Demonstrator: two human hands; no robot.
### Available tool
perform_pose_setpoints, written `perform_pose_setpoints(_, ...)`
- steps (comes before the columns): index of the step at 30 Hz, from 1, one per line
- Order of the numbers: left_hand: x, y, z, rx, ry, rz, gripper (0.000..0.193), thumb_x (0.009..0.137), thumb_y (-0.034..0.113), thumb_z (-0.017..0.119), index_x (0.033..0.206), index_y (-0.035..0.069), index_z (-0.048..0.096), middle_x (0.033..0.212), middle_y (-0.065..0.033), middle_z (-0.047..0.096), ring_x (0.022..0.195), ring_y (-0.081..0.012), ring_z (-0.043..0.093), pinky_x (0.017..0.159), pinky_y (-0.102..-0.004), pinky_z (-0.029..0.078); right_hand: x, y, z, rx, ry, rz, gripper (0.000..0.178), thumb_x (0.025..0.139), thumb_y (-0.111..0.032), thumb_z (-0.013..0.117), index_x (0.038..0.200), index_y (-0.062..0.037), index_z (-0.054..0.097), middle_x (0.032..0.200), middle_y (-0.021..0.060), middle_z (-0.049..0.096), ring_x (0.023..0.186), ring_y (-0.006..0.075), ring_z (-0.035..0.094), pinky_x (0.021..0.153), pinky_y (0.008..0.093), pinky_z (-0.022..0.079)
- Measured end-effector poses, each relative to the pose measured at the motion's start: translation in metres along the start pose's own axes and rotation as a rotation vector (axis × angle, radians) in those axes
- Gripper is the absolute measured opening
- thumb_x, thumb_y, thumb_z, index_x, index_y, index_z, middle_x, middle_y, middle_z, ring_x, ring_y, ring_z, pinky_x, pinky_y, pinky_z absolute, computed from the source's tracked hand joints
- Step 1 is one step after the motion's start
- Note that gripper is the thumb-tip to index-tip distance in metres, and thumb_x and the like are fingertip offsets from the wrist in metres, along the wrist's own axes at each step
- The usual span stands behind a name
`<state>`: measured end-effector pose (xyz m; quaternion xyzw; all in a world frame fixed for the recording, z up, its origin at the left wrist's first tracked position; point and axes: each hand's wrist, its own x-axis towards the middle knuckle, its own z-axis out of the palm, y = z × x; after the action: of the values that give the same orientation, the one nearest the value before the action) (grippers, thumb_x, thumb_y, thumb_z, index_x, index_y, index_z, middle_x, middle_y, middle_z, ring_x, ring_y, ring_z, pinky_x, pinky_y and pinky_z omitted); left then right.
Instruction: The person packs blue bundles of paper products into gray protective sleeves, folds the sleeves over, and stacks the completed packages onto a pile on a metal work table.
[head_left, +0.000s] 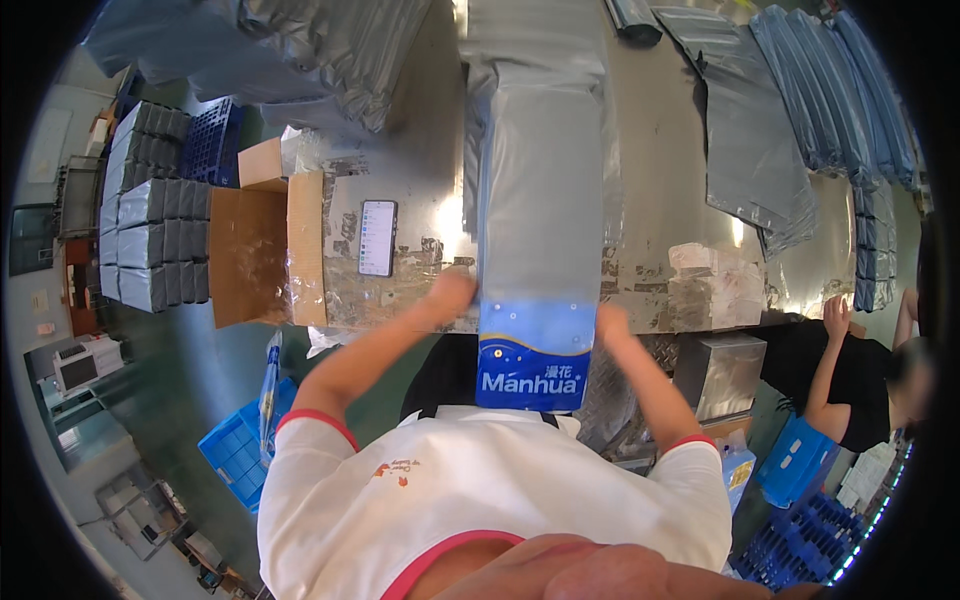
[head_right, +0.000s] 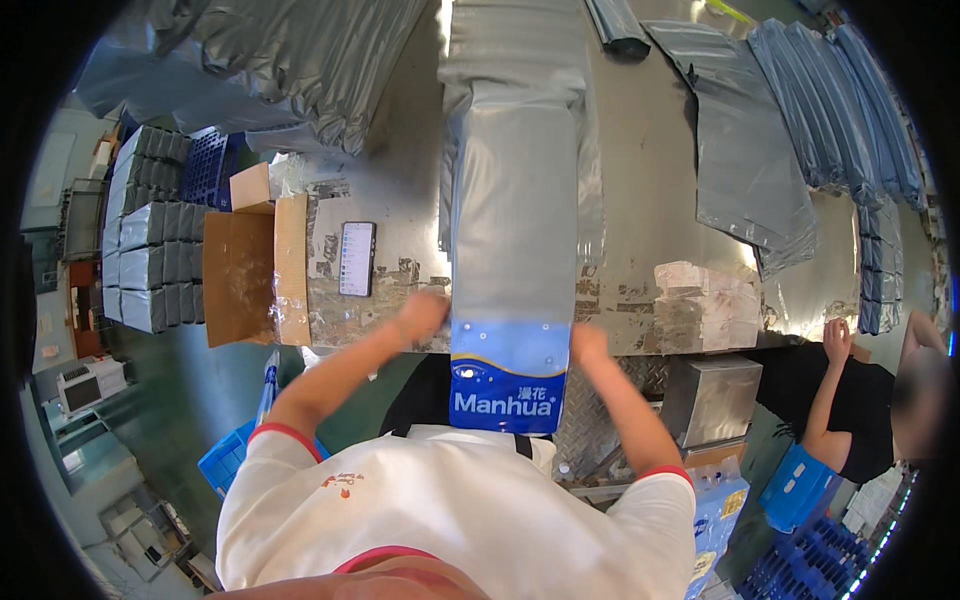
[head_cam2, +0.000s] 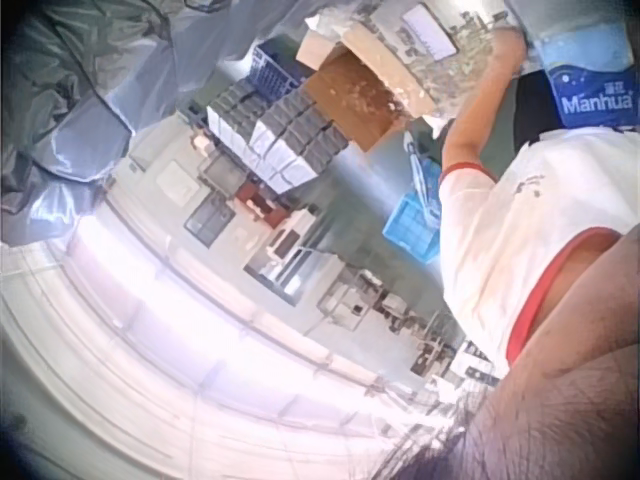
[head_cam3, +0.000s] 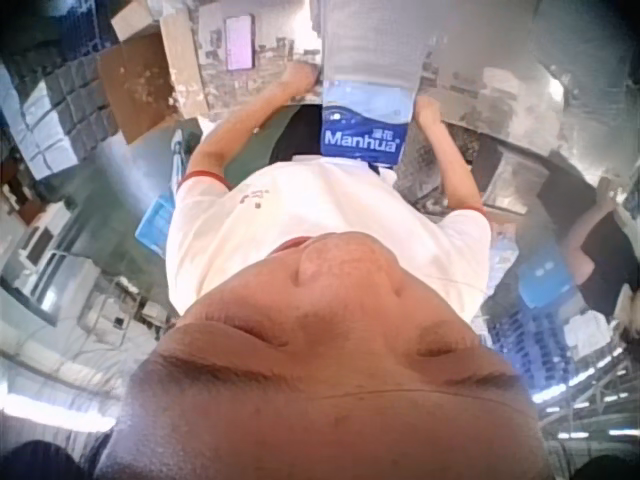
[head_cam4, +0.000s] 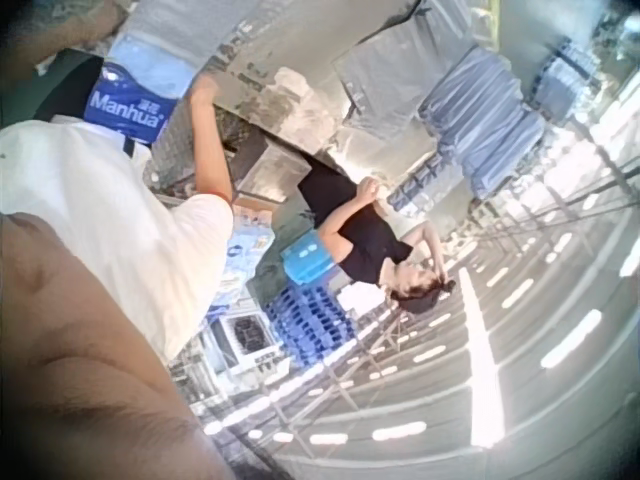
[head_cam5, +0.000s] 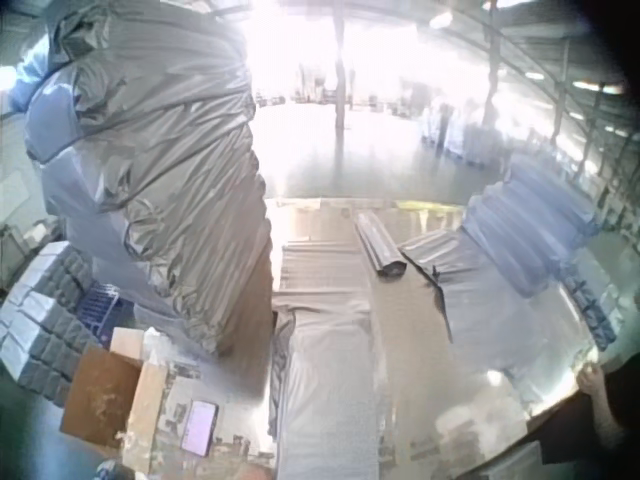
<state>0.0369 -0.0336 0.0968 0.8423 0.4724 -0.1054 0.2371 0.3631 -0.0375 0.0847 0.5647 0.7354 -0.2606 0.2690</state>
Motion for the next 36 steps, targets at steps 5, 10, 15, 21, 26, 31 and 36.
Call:
perform_pose_setpoints(5, -0.085, 0.063, 0.062, -0.001, -0.191, 0.202, 0.016, 0.070, 0.013, 0.043, 0.070, 0.005, 0.058, 0.070, -0.0117, 0.058, 0.065, -0.0254, 0.058, 0.055, -0.0375, 0.046, -0.083, 0.007, 0.120, 0.122, -0.103, -0.252, 0.026, 0.063, -0.028, 0.054, 0.077, -0.0071, 0.060, 0.075, 0.0136, 0.060, 0.072, 0.0302, 0.058, 0.063, 0.0393, 0.045)
perform_pose_setpoints(10, -0.056, 0.059, 0.036, -0.141, -0.308, 0.102, 0.021, 0.068, 0.018, 0.046, 0.078, 0.004, 0.059, 0.078, -0.0150, 0.059, 0.073, -0.0289, 0.058, 0.062, -0.0411, 0.046, -0.048, -0.016, 0.041, 0.306, -0.054, -0.561, 0.037, 0.064, -0.031, 0.054, 0.095, -0.0110, 0.057, 0.100, 0.0138, 0.054, 0.094, 0.0279, 0.051, 0.081, 0.0358, 0.039)
perform_pose_setpoints(15, 0.033, 0.031, -0.069, -0.156, -0.058, -0.130, 0.035, 0.077, 0.033, 0.038, 0.081, 0.004, 0.059, 0.080, -0.0165, 0.058, 0.075, -0.0319, 0.056, 0.066, -0.0407, 0.044, 0.024, -0.046, -0.088, 0.327, 0.057, -0.411, 0.030, 0.072, -0.032, 0.048, 0.086, -0.0079, 0.058, 0.090, 0.0116, 0.058, 0.085, 0.0242, 0.054, 0.077, 0.0334, 0.041)
perform_pose_setpoints(21, 0.084, -0.010, -0.066, -0.314, 0.310, -0.335, 0.034, 0.076, 0.031, 0.039, 0.075, 0.004, 0.059, 0.081, -0.0174, 0.059, 0.076, -0.0332, 0.056, 0.063, -0.0395, 0.045, 0.056, -0.081, -0.112, 0.517, 0.198, -0.353, 0.034, 0.081, -0.032, 0.042, 0.069, -0.0033, 0.056, 0.060, 0.0105, 0.057, 0.055, 0.0217, 0.054, 0.058, 0.0331, 0.043)
perform_pose_setpoints(26, 0.038, -0.033, -0.031, -0.366, 0.132, -0.592, 0.027, 0.073, 0.030, 0.046, 0.084, 0.008, 0.058, 0.081, -0.0162, 0.058, 0.077, -0.0312, 0.056, 0.066, -0.0368, 0.045, 0.061, -0.054, -0.070, 0.951, 0.034, -0.183, 0.028, 0.083, -0.027, 0.044, 0.074, -0.0023, 0.055, 0.056, 0.0070, 0.055, 0.047, 0.0164, 0.052, 0.051, 0.0284, 0.043)
perform_pose_setpoints(31, -0.031, -0.056, 0.016, -0.529, 0.391, -0.520, 0.017, 0.075, 0.023, 0.050, 0.077, 0.006, 0.053, 0.068, -0.0124, 0.058, 0.066, -0.0294, 0.056, 0.059, -0.0391, 0.044, 0.036, -0.003, -0.018, 1.276, -0.036, 0.011, 0.027, 0.084, -0.027, 0.043, 0.080, -0.0031, 0.056, 0.065, 0.0045, 0.058, 0.053, 0.0096, 0.053, 0.046, 0.0223, 0.041)
perform_pose_setpoints(36, -0.032, -0.036, 0.019, -0.774, 0.464, -0.598, 0.011, 0.075, 0.015, 0.051, 0.076, 0.004, 0.052, 0.061, -0.0094, 0.058, 0.056, -0.0230, 0.058, 0.052, -0.0347, 0.045, 0.032, 0.010, -0.009, 1.282, 0.121, -0.069, 0.023, 0.083, -0.023, 0.046, 0.083, -0.0036, 0.057, 0.076, 0.0039, 0.060, 0.058, 0.0080, 0.054, 0.046, 0.0204, 0.041)
